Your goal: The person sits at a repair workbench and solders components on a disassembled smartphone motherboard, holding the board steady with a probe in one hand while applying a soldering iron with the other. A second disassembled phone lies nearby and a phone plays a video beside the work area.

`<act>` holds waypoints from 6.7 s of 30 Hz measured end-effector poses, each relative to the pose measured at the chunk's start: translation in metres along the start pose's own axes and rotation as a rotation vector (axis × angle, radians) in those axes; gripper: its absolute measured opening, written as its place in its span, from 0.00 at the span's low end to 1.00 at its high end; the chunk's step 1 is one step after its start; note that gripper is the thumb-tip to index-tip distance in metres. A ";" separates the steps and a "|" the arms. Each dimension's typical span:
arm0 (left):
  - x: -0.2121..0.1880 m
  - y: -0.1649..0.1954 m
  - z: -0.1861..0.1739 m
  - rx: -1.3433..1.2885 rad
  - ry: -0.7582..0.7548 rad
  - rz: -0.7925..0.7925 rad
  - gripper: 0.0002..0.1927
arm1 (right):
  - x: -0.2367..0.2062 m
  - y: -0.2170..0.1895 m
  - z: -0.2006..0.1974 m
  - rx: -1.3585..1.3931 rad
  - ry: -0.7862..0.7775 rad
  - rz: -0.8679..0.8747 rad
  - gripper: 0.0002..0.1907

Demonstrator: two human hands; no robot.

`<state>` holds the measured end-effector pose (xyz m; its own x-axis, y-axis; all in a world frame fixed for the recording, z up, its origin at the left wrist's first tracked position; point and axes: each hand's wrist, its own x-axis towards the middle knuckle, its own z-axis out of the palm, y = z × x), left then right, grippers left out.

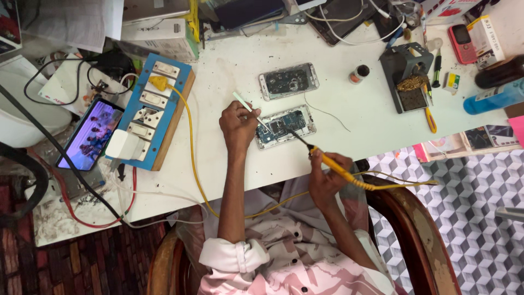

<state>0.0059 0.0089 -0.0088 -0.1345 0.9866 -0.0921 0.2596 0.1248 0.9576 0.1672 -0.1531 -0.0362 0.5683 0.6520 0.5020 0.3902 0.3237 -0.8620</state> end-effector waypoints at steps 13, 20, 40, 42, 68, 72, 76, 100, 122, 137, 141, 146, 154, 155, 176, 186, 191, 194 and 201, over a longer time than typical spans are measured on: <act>0.013 -0.002 0.001 0.056 -0.053 -0.014 0.10 | 0.070 0.017 -0.013 0.464 0.287 0.706 0.15; 0.018 0.000 -0.001 0.008 -0.100 -0.057 0.11 | 0.087 0.032 -0.014 0.455 0.223 0.743 0.14; -0.024 0.013 -0.032 0.026 0.132 -0.073 0.13 | 0.067 0.013 0.006 0.169 0.141 0.441 0.09; -0.025 0.012 -0.031 0.039 0.177 0.066 0.13 | 0.068 0.014 0.007 0.160 0.149 0.448 0.09; -0.017 0.016 -0.021 -0.188 0.162 -0.005 0.11 | 0.066 0.019 0.006 0.265 0.193 0.463 0.09; -0.045 0.029 -0.032 -0.052 0.212 -0.084 0.12 | 0.066 0.018 0.006 0.268 0.180 0.475 0.09; -0.068 0.035 -0.036 -0.062 0.293 -0.028 0.12 | 0.067 0.018 0.007 0.262 0.189 0.491 0.10; -0.066 0.020 -0.022 -0.322 0.306 -0.038 0.13 | 0.067 0.015 0.006 0.269 0.142 0.500 0.11; -0.043 0.007 -0.018 -0.445 0.150 -0.160 0.12 | 0.069 0.010 0.008 0.258 0.141 0.480 0.11; -0.027 0.010 -0.001 -0.471 0.157 -0.187 0.14 | 0.069 0.013 0.004 0.297 0.176 0.477 0.10; -0.025 0.015 0.004 -0.435 0.145 -0.166 0.15 | 0.069 0.016 0.003 0.328 0.185 0.462 0.10; -0.030 0.021 0.004 -0.360 0.096 -0.137 0.12 | 0.068 0.018 0.003 0.296 0.173 0.462 0.10; -0.030 0.020 -0.001 -0.233 0.037 -0.110 0.07 | 0.066 0.020 0.005 0.297 0.243 0.435 0.10; -0.030 0.020 -0.001 -0.244 0.036 -0.105 0.07 | 0.066 0.021 0.005 0.305 0.254 0.428 0.10; -0.065 0.008 0.001 -0.529 0.101 -0.188 0.12 | 0.066 0.019 0.003 0.293 0.277 0.410 0.09; -0.017 -0.011 0.015 -0.426 0.043 -0.064 0.14 | 0.067 0.025 0.003 0.338 0.272 0.413 0.10; -0.005 0.000 0.010 -0.467 0.002 -0.129 0.14 | 0.066 0.023 0.004 0.337 0.289 0.426 0.10; -0.018 0.006 0.008 -0.497 0.045 -0.164 0.14 | 0.066 0.022 0.004 0.296 0.294 0.435 0.10; -0.047 0.009 0.012 -0.592 0.127 -0.147 0.12 | 0.066 0.022 0.004 0.321 0.303 0.443 0.10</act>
<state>0.0265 -0.0345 0.0012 -0.2505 0.9389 -0.2362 -0.3398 0.1432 0.9295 0.2103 -0.1000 -0.0221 0.8249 0.5632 0.0489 -0.1403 0.2876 -0.9474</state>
